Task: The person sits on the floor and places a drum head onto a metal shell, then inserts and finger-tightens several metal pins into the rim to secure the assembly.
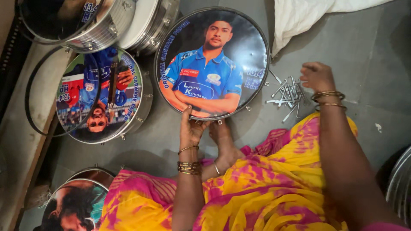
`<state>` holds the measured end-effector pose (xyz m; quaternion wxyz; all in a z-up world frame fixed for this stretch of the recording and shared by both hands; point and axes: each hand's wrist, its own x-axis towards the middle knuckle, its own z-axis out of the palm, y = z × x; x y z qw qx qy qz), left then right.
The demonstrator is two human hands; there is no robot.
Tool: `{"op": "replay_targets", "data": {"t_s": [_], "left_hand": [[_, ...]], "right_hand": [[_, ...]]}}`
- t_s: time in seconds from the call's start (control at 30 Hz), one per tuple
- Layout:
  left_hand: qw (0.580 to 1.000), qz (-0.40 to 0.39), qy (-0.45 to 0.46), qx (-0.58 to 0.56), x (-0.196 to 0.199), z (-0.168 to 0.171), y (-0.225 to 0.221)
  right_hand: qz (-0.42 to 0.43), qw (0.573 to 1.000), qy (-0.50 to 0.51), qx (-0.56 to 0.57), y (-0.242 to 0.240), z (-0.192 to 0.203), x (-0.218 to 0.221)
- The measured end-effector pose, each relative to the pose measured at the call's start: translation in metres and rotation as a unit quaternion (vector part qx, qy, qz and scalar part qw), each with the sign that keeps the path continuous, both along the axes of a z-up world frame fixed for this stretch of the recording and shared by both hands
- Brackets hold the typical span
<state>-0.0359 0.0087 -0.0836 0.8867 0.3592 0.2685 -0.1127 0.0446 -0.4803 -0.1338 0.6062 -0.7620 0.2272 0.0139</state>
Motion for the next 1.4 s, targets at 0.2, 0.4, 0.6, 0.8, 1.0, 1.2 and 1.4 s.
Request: {"op": "replay_targets", "data": {"t_s": [0.2, 0.4, 0.6, 0.8, 1.0, 1.2, 1.4], "left_hand": [[0.999, 0.012, 0.017, 0.027, 0.002, 0.012, 0.0], [0.999, 0.014, 0.018, 0.03, 0.0, 0.011, -0.001], [0.998, 0.019, 0.039, 0.044, 0.001, 0.023, -0.004], [0.993, 0.012, -0.008, 0.121, -0.007, 0.047, 0.002], [0.919, 0.173, -0.064, 0.349, -0.02, 0.042, 0.007], [0.943, 0.16, -0.072, 0.282, -0.022, 0.04, 0.001], [0.942, 0.182, -0.077, 0.273, -0.016, 0.048, 0.003]], "right_hand": [[0.169, 0.885, -0.057, -0.431, 0.061, -0.028, 0.002], [0.162, 0.807, 0.011, -0.568, 0.09, -0.037, 0.007], [0.155, 0.789, 0.016, -0.594, 0.088, -0.055, 0.009], [0.149, 0.801, 0.083, -0.574, 0.09, -0.034, 0.007], [0.114, 0.879, 0.094, -0.454, 0.078, 0.001, -0.002], [0.106, 0.916, 0.001, -0.387, 0.075, -0.011, -0.003], [0.086, 0.934, -0.044, -0.344, 0.074, -0.01, -0.001]]}}
